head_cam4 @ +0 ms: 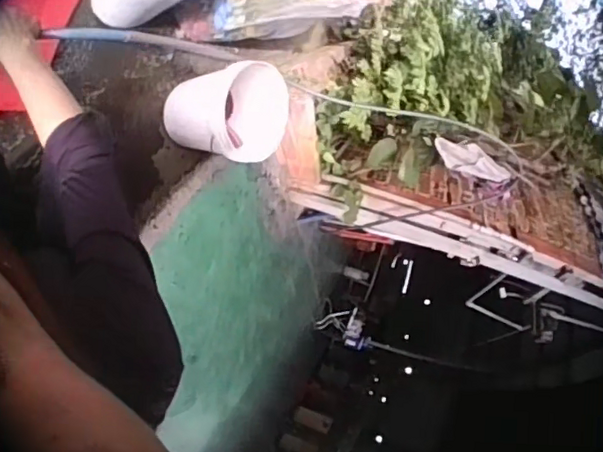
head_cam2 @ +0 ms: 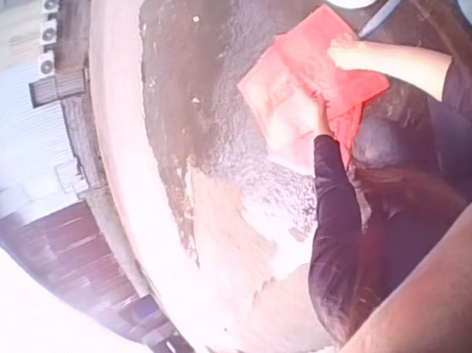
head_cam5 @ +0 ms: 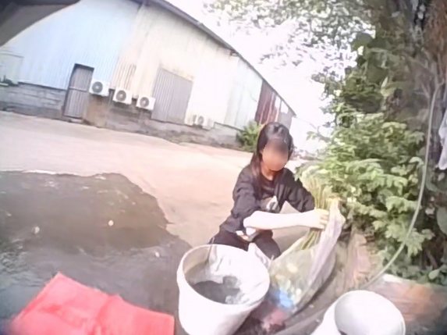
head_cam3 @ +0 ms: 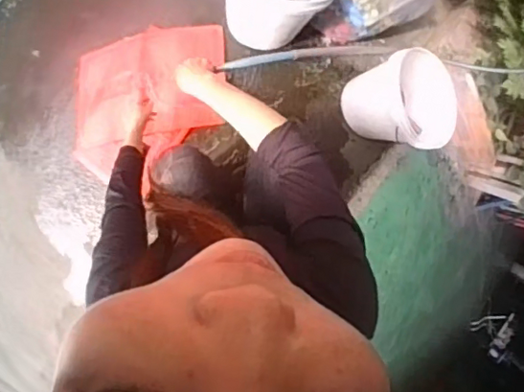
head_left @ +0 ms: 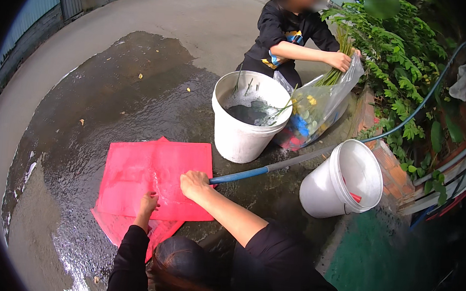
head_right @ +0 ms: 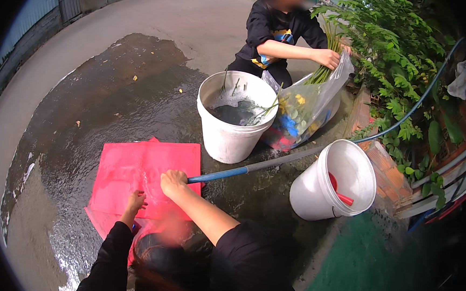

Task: The person kneels on a wet concrete surface and scrubs two red welcome mats with a blue scrubbing block while rinsing them with a hose. Another person is visible nearby washing plants in a bucket. The recorder flips and rinses the mats repeatedly before lifting them at the end.

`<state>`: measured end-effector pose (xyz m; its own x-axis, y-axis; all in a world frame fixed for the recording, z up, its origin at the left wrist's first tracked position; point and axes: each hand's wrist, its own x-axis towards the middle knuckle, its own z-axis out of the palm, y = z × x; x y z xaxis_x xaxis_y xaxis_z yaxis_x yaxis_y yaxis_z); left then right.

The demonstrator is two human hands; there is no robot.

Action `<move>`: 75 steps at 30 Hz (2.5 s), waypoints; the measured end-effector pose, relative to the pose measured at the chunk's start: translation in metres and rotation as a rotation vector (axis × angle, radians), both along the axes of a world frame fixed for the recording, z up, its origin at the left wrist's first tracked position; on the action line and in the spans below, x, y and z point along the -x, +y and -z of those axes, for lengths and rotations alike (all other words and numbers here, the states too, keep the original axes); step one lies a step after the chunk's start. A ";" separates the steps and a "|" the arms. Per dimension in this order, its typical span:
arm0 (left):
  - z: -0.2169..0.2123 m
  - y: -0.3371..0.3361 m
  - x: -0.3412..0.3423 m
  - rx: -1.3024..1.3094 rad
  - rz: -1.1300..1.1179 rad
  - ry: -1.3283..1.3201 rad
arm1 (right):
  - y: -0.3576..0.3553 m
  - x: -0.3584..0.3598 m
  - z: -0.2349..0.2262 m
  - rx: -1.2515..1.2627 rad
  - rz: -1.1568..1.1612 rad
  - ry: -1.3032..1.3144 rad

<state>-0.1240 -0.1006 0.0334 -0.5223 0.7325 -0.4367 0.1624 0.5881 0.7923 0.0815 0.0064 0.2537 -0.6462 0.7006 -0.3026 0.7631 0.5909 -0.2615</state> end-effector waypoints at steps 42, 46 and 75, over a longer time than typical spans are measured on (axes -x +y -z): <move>-0.010 0.103 -0.029 -0.064 -0.806 -1.009 | 0.039 -0.012 0.001 0.050 0.094 0.171; -0.061 0.087 -0.018 -0.105 -0.725 -0.922 | 0.039 -0.010 -0.019 0.073 0.114 0.205; -0.081 0.018 0.074 -0.109 -0.508 -0.137 | 0.067 -0.033 -0.034 -0.240 0.275 0.010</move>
<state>-0.1976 -0.0830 0.1146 -0.7664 0.4470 -0.4614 -0.2310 0.4785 0.8472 0.1148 0.0738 0.2881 -0.4262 0.8987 -0.1033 0.9000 0.4097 -0.1485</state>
